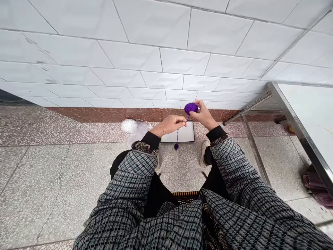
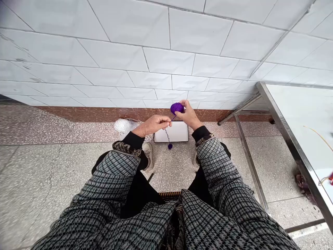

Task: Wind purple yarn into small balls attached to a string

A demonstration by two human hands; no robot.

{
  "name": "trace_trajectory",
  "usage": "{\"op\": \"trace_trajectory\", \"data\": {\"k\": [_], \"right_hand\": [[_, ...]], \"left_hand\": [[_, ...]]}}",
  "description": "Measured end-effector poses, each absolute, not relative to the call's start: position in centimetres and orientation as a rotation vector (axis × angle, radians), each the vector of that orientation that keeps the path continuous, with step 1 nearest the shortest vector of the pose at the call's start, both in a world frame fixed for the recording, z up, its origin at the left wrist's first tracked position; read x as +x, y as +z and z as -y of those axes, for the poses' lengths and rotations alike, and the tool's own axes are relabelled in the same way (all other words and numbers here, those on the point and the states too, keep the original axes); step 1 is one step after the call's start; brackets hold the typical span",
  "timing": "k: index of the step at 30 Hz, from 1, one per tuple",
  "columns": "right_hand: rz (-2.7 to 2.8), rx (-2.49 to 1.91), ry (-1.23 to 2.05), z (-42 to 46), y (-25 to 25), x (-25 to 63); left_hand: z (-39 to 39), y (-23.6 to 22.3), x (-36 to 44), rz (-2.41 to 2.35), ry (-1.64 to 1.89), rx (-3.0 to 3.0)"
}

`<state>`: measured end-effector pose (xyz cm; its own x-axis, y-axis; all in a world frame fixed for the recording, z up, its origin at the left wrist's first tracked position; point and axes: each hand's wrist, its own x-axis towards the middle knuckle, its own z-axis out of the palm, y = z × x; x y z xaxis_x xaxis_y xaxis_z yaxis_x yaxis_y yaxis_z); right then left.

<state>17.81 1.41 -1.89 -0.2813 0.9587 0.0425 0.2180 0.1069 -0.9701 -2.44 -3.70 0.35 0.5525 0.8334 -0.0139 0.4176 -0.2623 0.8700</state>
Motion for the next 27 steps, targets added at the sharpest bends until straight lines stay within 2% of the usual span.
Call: {"op": "trace_trajectory", "data": {"k": [3,7,11,13,17,21,24,27], "right_hand": [[1.881,-1.264,1.199,-1.1,-2.1,17.8],[2.101,-1.164,1.421,-0.3,-1.6,17.8],[1.961,-0.893,1.829,0.4,-0.3,17.7],[1.791,-0.795,1.915,0.5,0.3,17.8],[1.378,-0.719,1.798,0.0,0.8,18.1],[1.158,-0.833,1.575,-1.1,-0.2,18.3],[1.283,-1.096,1.474,-1.4,-1.2,18.1],[1.578,-1.309,1.458,-1.0,-1.5,17.8]], "left_hand": [[3.6,0.2,-2.5,-1.091,0.702,1.845],[3.3,0.2,-2.8,-1.204,0.84,1.793],[2.9,-0.1,-3.1,-1.297,0.871,1.745],[2.7,-0.4,-3.1,-1.323,0.854,1.739],[2.7,-0.8,-2.7,-1.27,0.751,1.756],[3.5,-0.4,-1.9,-1.036,0.529,1.854],[3.9,0.0,-1.8,-0.943,0.488,1.884],[3.7,0.0,-2.2,-1.005,0.601,1.843]]}}
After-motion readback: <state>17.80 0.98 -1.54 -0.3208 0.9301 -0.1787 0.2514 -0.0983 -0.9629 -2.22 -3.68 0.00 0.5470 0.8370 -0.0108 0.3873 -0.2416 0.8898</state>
